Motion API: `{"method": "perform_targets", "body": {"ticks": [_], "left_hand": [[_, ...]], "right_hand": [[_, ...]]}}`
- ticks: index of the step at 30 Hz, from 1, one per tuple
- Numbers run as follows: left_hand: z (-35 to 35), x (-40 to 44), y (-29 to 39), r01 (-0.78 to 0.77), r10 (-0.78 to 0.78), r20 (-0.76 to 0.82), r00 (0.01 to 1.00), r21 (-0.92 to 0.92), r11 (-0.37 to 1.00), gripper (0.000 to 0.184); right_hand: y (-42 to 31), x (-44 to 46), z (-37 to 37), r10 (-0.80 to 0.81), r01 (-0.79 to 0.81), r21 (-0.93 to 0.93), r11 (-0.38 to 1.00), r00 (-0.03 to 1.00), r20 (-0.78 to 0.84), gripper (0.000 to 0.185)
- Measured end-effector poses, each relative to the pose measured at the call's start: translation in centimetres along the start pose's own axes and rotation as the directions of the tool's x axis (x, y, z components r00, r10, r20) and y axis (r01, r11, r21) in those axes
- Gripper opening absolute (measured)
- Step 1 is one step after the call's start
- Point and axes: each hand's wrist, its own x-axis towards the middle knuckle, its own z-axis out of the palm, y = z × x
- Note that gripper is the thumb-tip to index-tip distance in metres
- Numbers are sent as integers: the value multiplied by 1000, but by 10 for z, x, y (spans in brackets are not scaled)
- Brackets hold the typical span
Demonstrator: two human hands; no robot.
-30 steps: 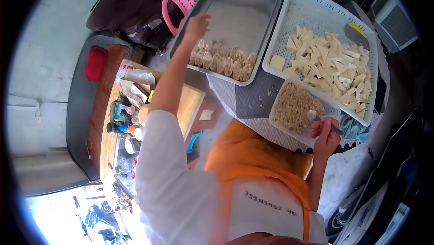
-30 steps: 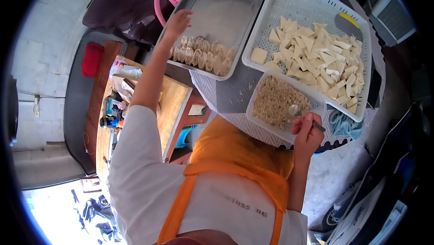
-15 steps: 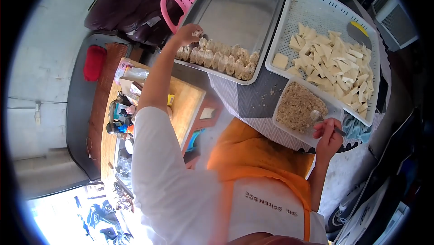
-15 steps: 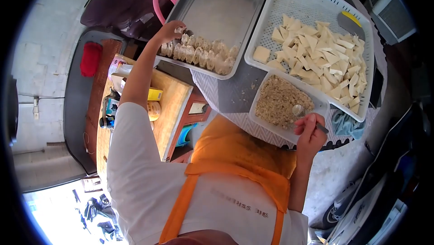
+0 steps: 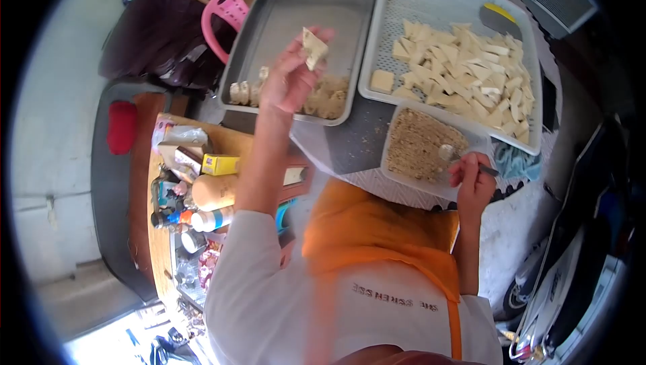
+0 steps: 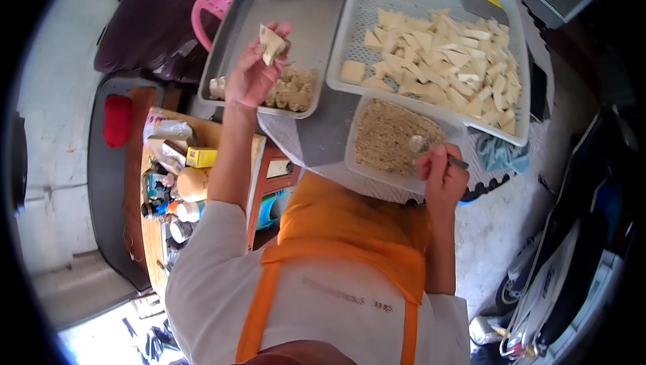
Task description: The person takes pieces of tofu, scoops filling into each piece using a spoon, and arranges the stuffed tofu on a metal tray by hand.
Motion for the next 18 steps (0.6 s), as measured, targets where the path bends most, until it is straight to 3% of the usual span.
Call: {"method": "perform_targets", "body": {"ticks": [4,7,9,13,16,18], "left_hand": [[48,1,-90,70,-30,104,994,-398,915,53],[78,-3,-136,143,-118,80,990,-582,801,55],[93,-8,-147,223,-181,132,975,-611,760,51],[115,-20,-152,255,-251,77,965,-496,830,36],[117,-23,-152,327,-366,-83,927,-301,896,25],[112,-26,-152,365,-379,-39,925,-199,910,21]], "right_hand": [[2,-3,-1,9,-8,33,999,1000,-17,22],[2,-3,-4,4,-4,40,999,1000,-17,22],[0,-2,-4,7,-7,66,998,1000,-1,22],[0,-1,-4,16,-16,78,997,1000,11,22],[-2,-1,-3,20,-19,68,997,1000,-12,23],[-2,-1,-5,3,-1,81,997,1000,-15,23]]}}
